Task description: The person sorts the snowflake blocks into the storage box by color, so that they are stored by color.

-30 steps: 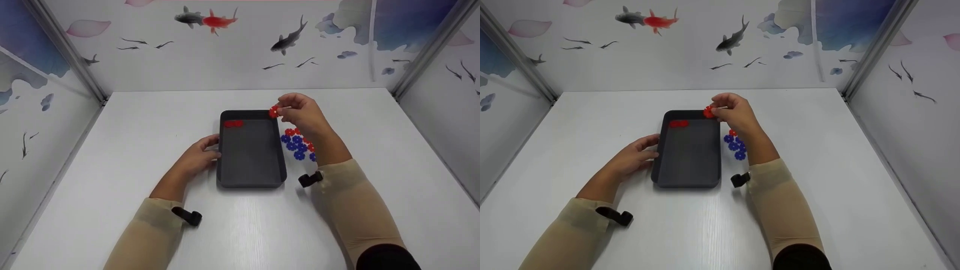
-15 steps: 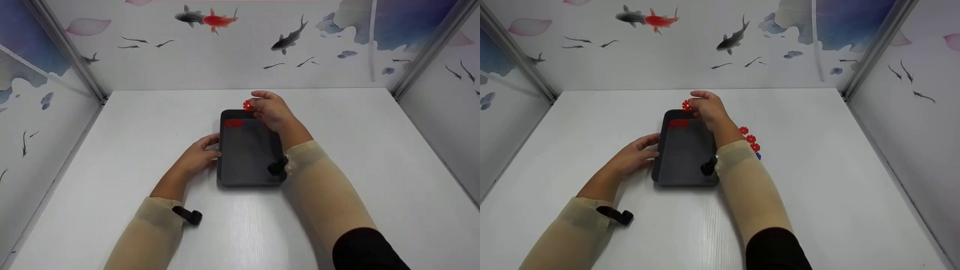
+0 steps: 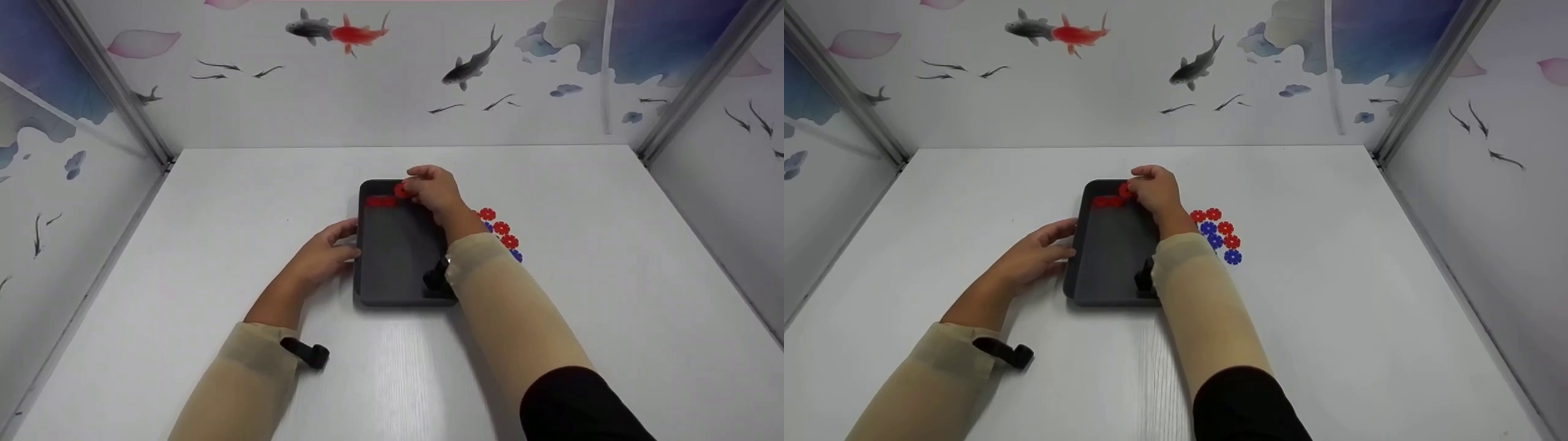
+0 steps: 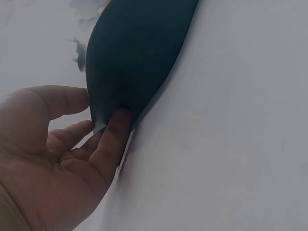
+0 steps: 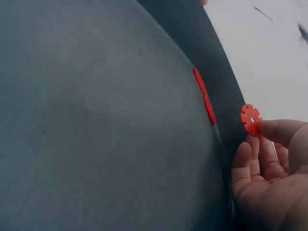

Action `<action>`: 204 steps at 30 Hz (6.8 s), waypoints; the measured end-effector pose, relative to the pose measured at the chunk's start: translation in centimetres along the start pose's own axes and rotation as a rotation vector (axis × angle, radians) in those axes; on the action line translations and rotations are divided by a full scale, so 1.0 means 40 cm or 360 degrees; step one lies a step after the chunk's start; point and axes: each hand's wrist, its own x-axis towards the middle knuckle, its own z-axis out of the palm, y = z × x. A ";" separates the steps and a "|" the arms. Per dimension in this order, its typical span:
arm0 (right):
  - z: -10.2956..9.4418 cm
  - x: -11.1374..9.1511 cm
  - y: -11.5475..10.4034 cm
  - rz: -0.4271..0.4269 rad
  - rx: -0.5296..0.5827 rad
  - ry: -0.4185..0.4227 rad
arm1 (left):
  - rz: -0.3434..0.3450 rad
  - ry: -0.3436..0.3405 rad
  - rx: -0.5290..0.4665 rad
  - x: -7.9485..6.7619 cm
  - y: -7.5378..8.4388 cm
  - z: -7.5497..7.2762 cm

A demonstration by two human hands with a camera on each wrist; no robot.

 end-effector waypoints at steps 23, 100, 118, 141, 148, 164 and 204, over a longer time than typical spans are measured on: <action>0.016 -0.005 0.012 -0.0209 -0.0735 0.0251 | 0.0013 0.0000 -0.0013 -0.001 0.002 0.001; -0.501 -0.197 0.031 0.0077 -0.0709 -0.0181 | -0.0024 0.0017 0.0020 0.002 -0.003 0.005; -0.530 -0.174 0.094 0.0194 -0.1034 -0.0360 | 0.0012 -0.0009 0.0011 0.001 -0.001 0.002; -0.523 -0.185 0.079 0.0217 -0.1196 -0.0389 | -0.0028 0.0035 0.0060 -0.003 0.004 0.005; -0.519 -0.190 0.072 0.0222 -0.1279 -0.0361 | -0.0016 0.0037 0.0072 0.003 -0.001 0.003; -0.528 -0.191 0.069 0.0257 -0.1375 -0.0353 | -0.0010 0.0023 0.0061 0.001 -0.001 0.001; -0.158 -0.152 -0.103 -0.0082 -0.0189 -0.0159 | -0.0027 0.0037 0.0021 0.000 -0.001 0.005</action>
